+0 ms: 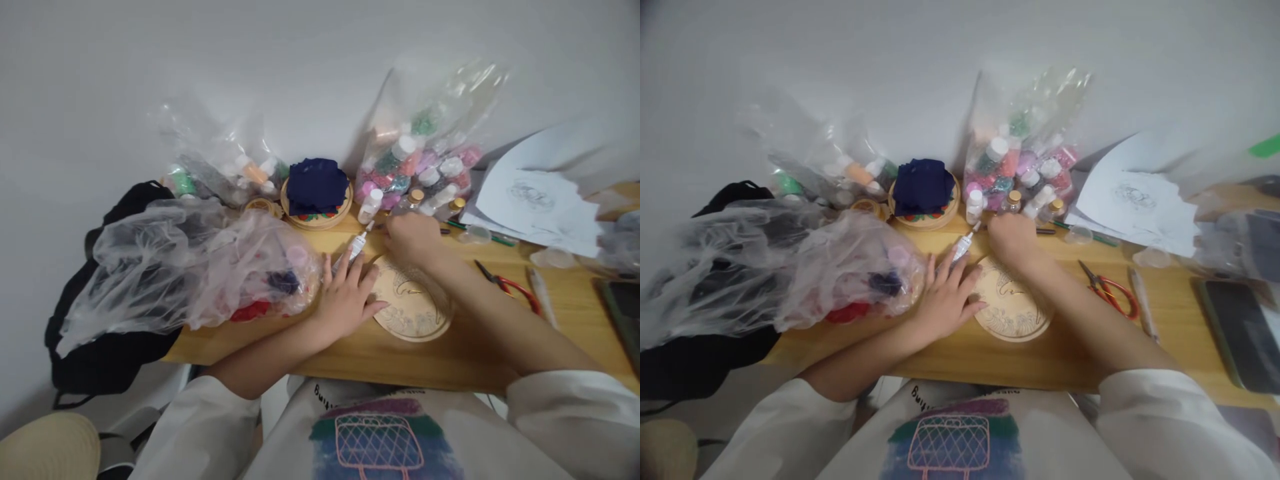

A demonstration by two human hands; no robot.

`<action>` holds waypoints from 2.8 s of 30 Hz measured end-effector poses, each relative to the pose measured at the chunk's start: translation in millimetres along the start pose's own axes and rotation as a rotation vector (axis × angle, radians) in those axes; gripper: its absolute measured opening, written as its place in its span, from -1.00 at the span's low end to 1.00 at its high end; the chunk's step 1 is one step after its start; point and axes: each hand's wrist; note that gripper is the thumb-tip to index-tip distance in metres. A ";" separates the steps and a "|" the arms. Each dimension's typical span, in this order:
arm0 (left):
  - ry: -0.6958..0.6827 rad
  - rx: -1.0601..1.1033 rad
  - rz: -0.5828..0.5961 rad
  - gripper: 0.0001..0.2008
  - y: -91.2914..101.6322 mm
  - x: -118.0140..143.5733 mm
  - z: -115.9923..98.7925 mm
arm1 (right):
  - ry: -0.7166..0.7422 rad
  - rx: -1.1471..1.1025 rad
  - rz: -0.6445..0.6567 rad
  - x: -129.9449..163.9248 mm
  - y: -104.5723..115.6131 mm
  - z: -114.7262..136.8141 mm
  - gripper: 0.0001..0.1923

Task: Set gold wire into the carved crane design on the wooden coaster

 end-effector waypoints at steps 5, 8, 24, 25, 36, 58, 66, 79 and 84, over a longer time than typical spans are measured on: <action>0.017 -0.008 -0.014 -0.42 1.1 -0.4 -1.2 | 0.019 0.040 -0.012 8.0 7.4 -9.5 -0.73; 0.015 -0.023 -0.098 -0.48 1.6 -1.3 1.3 | 0.056 0.048 -0.041 21.0 13.5 -14.9 -0.70; -0.124 0.542 -0.185 -0.78 49.6 -42.8 -39.6 | 0.451 -1.434 -0.168 102.7 -3.5 -52.3 -0.94; -0.121 0.464 -0.141 -0.79 47.2 -43.1 -40.8 | 0.433 -1.438 -0.155 103.9 -9.4 -55.2 -0.95; -0.326 -0.047 0.035 -0.72 16.0 -39.4 -27.9 | 0.318 -1.250 -0.249 106.7 -74.1 -75.0 -0.81; -0.331 0.116 -0.159 -0.78 5.0 -29.7 -17.3 | 0.333 -1.016 -0.338 110.3 -70.7 -79.0 -0.84; -0.306 0.095 -0.099 -0.78 6.4 -26.9 -17.2 | 0.309 -1.035 -0.339 111.2 -69.2 -80.5 -0.87; -0.287 0.119 -0.266 -0.81 5.9 -30.8 -17.3 | 0.465 -1.017 -0.257 113.0 -64.7 -85.8 -0.90; -0.300 0.138 -0.350 -0.82 5.3 -30.6 -14.7 | 0.485 -1.053 -0.191 114.6 -64.4 -85.8 -0.91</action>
Point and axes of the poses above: each hand's wrist, its own x-axis away from the middle knuckle, its own y-axis out of the back of the hand, z = x × y, and after that the axes turned 5 degrees about -x, right-handed
